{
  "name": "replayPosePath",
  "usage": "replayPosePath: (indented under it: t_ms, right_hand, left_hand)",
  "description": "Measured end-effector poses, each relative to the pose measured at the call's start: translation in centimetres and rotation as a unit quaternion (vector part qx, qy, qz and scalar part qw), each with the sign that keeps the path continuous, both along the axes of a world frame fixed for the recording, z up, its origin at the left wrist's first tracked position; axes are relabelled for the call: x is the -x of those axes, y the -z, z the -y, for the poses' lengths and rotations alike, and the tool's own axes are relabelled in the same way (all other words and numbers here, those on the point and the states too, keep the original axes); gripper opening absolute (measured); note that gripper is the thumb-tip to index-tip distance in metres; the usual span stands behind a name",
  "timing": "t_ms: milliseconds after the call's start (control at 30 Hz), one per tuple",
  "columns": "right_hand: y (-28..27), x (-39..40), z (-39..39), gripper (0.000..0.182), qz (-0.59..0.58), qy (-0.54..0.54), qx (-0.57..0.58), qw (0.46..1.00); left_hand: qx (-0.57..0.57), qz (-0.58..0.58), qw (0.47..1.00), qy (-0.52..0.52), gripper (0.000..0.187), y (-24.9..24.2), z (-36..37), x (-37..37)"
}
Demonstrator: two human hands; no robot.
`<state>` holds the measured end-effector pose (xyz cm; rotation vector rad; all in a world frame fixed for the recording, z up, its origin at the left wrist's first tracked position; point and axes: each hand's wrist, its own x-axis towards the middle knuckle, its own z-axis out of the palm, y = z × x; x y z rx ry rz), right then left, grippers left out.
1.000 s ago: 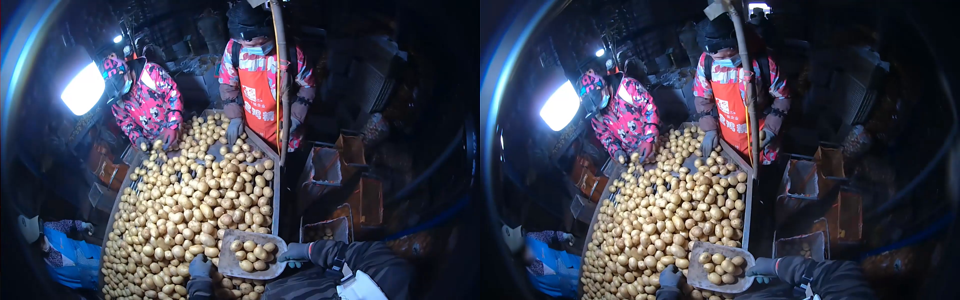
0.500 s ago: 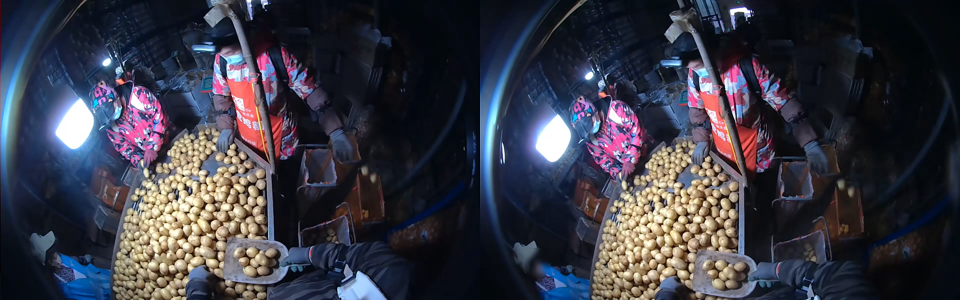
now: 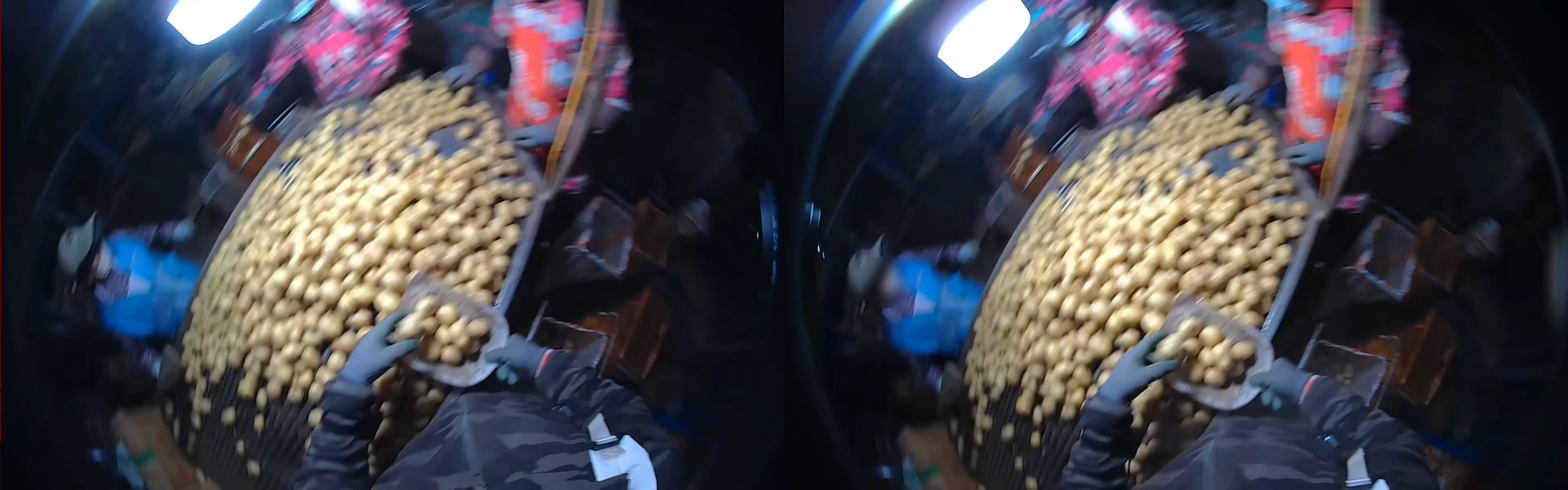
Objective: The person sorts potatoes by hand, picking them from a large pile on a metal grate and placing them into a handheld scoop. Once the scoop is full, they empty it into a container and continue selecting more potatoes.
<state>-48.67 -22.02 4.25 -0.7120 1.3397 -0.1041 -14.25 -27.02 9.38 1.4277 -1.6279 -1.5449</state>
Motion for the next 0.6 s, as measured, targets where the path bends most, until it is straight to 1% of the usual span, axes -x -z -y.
replayPosePath:
  t_ms: [67,133,167,200,233,267,300,333,400,433,467,500,567,600]
  right_hand:
    - [0.6,-0.9,0.5,0.031,0.029,0.013,0.004,0.999]
    - [0.2,-1.5,1.0,0.034,0.057,0.033,-0.001,0.998]
    - [-0.8,-2.0,1.3,0.033,0.058,0.042,0.004,0.997]
    - [-0.3,-2.2,1.4,0.033,0.058,0.042,0.001,0.997]
    - [0.7,-2.2,1.2,0.032,0.056,0.044,-0.003,0.997]
    - [1.2,-2.2,1.2,0.032,0.054,0.049,-0.007,0.997]
    - [0.4,-2.5,1.6,0.031,0.042,0.034,-0.025,0.998]
    - [-0.1,-2.7,1.9,0.031,0.047,0.041,-0.031,0.998]
    - [-0.7,-3.1,2.1,0.030,0.056,0.052,-0.045,0.996]
    - [-0.8,-3.2,2.4,0.028,0.058,0.044,-0.047,0.996]
    - [-1.1,-3.4,2.6,0.027,0.060,0.050,-0.047,0.996]
    - [-1.3,-3.7,2.7,0.026,0.063,0.056,-0.048,0.995]
    - [-2.0,-4.2,3.4,0.023,0.050,0.054,-0.047,0.996]
    - [-2.0,-4.2,3.7,0.023,0.056,0.055,-0.045,0.996]
  left_hand:
    - [0.072,0.105,0.991,-0.038,0.070,-1.2,-0.5,-1.0]
    - [0.056,0.156,0.971,-0.171,0.066,0.0,-0.5,-5.5]
    - [0.091,0.237,0.939,-0.231,0.059,0.5,-0.3,-7.8]
    - [0.215,0.310,0.898,-0.227,0.053,3.7,-0.3,-12.2]
    - [0.242,0.329,0.872,-0.271,0.050,6.6,-0.2,-16.0]
    - [0.129,0.327,0.884,-0.309,0.052,2.1,0.4,-15.9]
    - [0.218,0.444,0.815,-0.301,0.055,6.9,0.3,-19.9]
    - [0.171,0.432,0.827,-0.317,0.059,8.6,0.5,-21.7]
    - [0.117,0.535,0.810,-0.210,0.060,9.2,0.6,-20.6]
    - [0.099,0.594,0.772,-0.202,0.059,6.9,0.2,-16.9]
    - [0.154,0.541,0.798,-0.216,0.054,9.0,0.1,-17.1]
    - [0.166,0.523,0.818,-0.176,0.053,10.6,-0.7,-16.8]
    - [0.170,0.473,0.858,-0.110,0.051,10.9,-3.0,-14.3]
    - [0.164,0.442,0.878,-0.084,0.051,9.2,-4.2,-12.3]
